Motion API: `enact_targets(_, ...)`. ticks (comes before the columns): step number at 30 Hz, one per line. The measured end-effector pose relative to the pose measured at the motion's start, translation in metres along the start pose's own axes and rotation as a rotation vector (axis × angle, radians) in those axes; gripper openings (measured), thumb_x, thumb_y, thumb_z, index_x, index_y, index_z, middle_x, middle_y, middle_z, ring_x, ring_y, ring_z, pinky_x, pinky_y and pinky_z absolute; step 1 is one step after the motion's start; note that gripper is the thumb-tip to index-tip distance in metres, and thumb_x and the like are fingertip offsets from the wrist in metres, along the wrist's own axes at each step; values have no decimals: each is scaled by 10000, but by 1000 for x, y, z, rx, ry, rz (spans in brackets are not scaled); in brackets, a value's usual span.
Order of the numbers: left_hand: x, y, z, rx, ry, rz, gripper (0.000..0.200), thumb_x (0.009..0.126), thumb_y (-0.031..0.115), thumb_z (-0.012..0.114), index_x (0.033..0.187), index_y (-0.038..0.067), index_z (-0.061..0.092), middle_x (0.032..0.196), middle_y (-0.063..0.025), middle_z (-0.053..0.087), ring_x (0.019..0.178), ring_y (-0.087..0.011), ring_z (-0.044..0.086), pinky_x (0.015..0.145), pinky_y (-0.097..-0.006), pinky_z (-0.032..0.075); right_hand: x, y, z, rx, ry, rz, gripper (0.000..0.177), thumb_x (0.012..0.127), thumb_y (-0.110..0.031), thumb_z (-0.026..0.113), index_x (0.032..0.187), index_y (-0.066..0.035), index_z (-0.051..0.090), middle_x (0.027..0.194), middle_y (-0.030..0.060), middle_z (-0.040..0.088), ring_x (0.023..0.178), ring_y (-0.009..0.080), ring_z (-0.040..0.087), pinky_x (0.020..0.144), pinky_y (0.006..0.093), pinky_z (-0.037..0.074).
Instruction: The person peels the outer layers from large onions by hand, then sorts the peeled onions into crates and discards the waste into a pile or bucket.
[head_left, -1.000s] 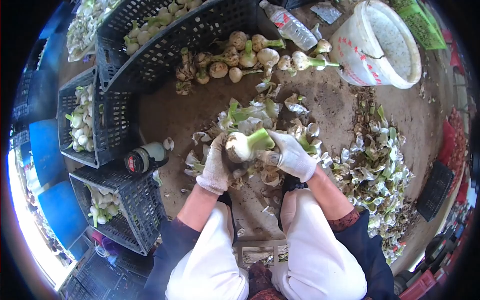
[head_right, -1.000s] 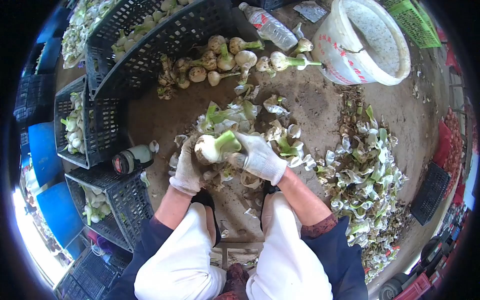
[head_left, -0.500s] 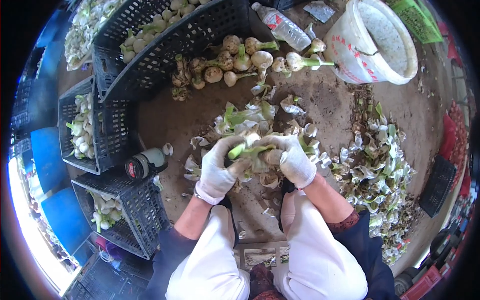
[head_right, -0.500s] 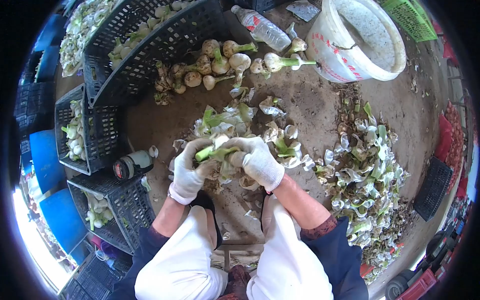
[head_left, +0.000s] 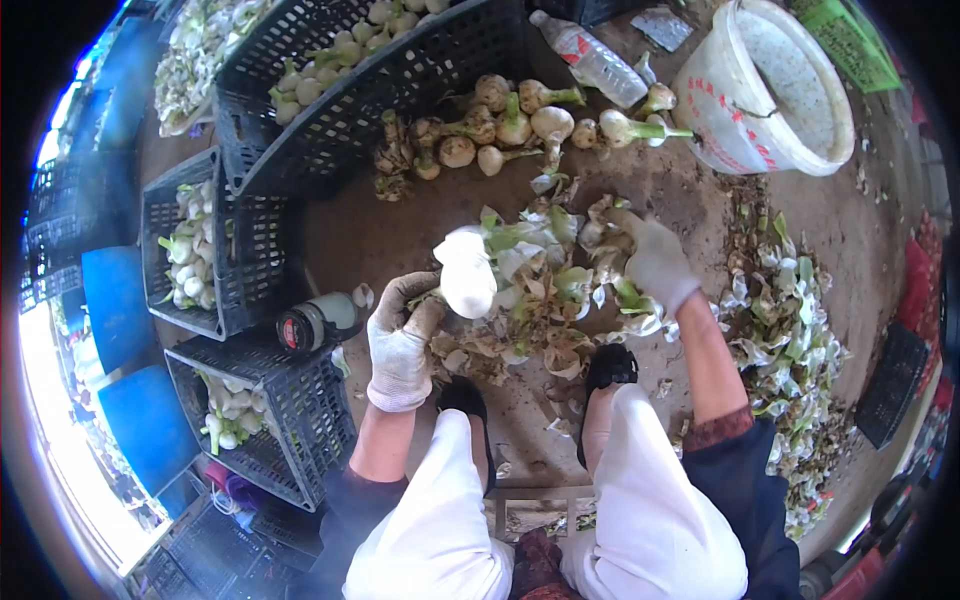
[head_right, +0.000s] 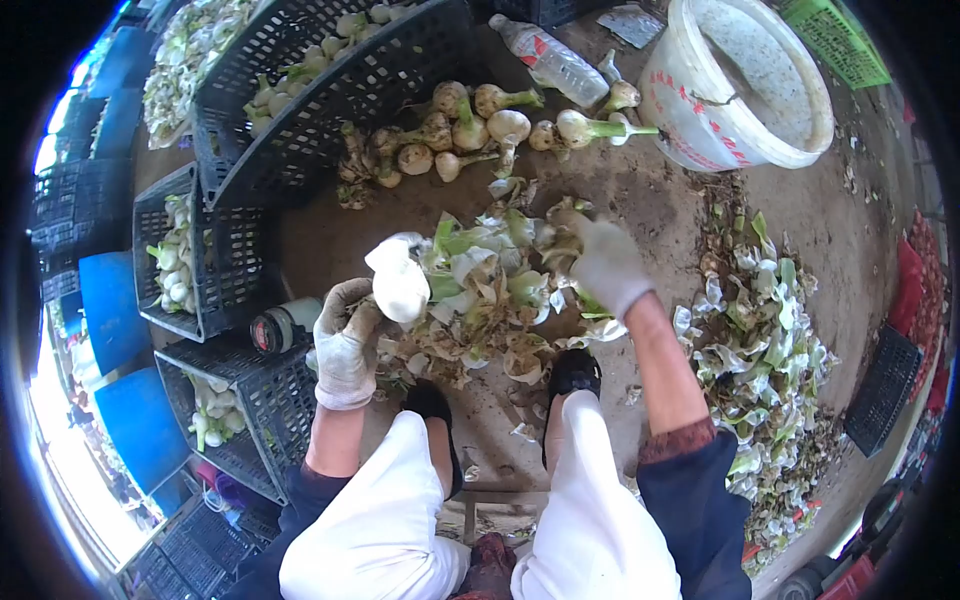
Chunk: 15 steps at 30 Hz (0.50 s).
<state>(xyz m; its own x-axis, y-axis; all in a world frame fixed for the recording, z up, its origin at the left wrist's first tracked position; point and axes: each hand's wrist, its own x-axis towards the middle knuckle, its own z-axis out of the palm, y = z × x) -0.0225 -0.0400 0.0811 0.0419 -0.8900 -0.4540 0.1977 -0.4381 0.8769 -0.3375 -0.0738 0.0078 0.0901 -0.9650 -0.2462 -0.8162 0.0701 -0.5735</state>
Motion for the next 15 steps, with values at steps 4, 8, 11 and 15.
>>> enact_targets(4,-4,0,12,284,-62,164,197,845,-30,598,1039,-10,617,999,-48,614,868,-103,591,774,-248,506,-8,-99,-12,507,25,-312,473,758,-127,711,1197,-36,560,1010,207,651,941,328,648,842,375,511)
enact_targets(8,-9,2,7,574,-143,453,211,795,-101,582,978,-10,633,972,-67,607,927,-132,590,796,-268,505,2,-95,7,491,83,-246,267,795,-71,662,1054,-14,632,906,179,690,866,260,676,766,366,521)
enact_targets(11,-12,-5,-13,95,11,93,223,815,-98,564,1012,-7,614,1047,-89,607,955,-156,607,818,-261,519,12,-47,7,674,271,176,212,824,-45,628,1031,-6,645,878,161,694,781,189,651,707,329,503)
enact_targets(15,-10,11,-36,-192,186,31,234,869,39,600,1093,-22,576,1000,-88,632,828,-166,627,700,-313,550,-10,-24,-11,873,361,264,168,844,-52,626,999,4,660,886,113,693,769,165,612,729,288,484)
